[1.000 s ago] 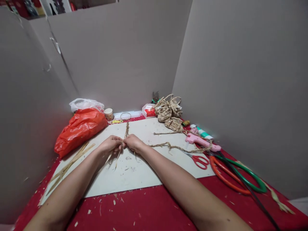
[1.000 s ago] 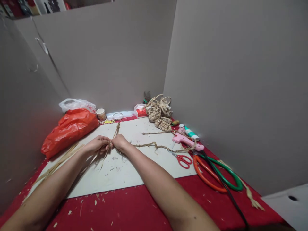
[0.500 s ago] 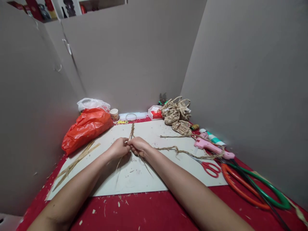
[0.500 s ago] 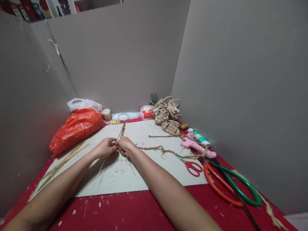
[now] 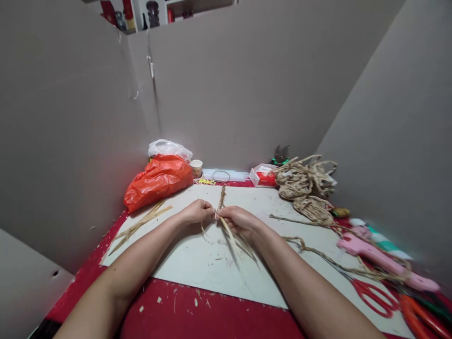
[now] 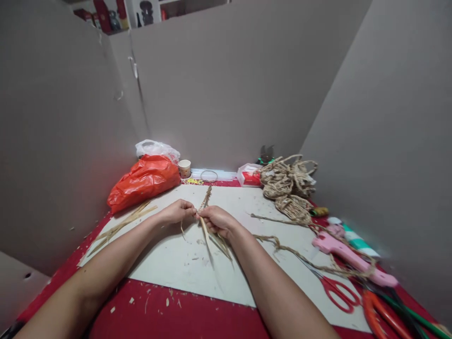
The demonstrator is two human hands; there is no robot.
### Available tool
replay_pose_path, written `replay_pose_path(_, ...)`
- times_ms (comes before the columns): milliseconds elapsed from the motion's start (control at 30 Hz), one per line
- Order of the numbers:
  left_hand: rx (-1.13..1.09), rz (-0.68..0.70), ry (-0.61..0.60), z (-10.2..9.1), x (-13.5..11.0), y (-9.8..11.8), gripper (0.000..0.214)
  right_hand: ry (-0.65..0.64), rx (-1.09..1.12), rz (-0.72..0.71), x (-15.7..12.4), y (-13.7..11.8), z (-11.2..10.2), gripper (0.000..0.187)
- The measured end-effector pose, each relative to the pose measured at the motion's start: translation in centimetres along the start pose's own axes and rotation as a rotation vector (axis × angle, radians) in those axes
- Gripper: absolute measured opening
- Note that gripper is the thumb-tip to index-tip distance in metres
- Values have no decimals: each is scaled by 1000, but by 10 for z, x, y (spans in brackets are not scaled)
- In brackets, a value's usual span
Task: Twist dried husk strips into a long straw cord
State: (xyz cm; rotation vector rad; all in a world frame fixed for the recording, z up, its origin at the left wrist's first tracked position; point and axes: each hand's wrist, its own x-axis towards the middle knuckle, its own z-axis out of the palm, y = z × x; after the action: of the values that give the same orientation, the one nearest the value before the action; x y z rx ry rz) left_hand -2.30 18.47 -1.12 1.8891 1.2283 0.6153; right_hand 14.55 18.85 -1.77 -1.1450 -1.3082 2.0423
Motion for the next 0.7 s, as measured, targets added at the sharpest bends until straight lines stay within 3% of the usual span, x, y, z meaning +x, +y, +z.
replay_pose_path(167,104,-73,-82,-24,-4,6,22,19,-14,-1,2,3,-3,10)
replay_pose_path(333,266,-257,137,-64,-16,16,13,-25,52,39,6,3,-5,11)
replay_pose_path(467,428,-342,255,-95,-33,11,2,-46,113,50,7,0,-6,12)
replay_pose_path(700,471,-404,319,-97,-55,-18,17,-74,125,40,3,-4,-3,16)
